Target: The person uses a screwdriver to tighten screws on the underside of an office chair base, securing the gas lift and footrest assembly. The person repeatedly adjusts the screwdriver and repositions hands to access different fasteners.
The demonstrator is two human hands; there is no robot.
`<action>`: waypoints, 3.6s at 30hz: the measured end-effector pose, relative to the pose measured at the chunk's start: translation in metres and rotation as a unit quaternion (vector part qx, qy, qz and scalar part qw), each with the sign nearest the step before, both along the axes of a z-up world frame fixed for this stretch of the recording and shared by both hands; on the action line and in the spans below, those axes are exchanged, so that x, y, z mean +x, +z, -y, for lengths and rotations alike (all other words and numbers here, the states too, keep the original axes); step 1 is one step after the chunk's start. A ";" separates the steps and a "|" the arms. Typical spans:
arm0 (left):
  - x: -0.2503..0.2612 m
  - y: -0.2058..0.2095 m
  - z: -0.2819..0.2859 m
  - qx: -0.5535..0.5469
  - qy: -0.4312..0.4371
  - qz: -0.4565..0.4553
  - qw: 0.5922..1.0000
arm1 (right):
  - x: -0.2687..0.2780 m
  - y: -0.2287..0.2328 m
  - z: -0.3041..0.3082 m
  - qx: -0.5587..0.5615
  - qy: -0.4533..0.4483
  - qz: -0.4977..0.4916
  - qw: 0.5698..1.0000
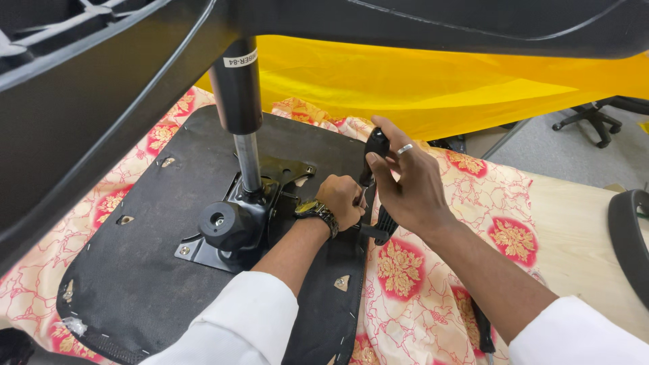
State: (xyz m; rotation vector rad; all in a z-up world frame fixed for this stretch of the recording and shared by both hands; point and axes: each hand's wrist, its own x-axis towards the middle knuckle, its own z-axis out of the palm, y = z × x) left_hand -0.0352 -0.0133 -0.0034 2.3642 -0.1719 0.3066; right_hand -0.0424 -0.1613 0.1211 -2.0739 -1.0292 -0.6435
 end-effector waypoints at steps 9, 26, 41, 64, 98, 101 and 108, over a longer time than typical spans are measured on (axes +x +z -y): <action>0.004 -0.011 0.004 0.003 0.046 0.001 0.999 | -0.004 -0.010 -0.015 0.086 0.012 -0.074 0.993; 0.018 -0.005 0.000 0.060 0.039 -0.208 0.975 | 0.026 0.087 -0.039 -0.647 0.021 -0.057 0.760; 0.021 -0.019 0.002 0.057 0.039 -0.150 0.986 | 0.039 0.079 -0.060 -0.636 0.044 -0.048 0.769; -0.054 0.022 0.000 -0.039 0.249 0.150 0.956 | 0.029 0.074 -0.047 -0.610 -0.007 -0.062 0.790; -0.023 0.161 -0.118 -0.129 0.336 0.356 0.862 | 0.022 0.063 -0.050 -0.586 -0.025 -0.050 0.809; -0.023 0.158 -0.122 -0.132 0.325 0.350 0.869 | 0.023 0.064 -0.050 -0.593 -0.029 -0.046 0.803; -0.025 0.160 -0.127 -0.124 0.309 0.345 0.877 | 0.022 0.067 -0.052 -0.597 -0.044 -0.062 0.799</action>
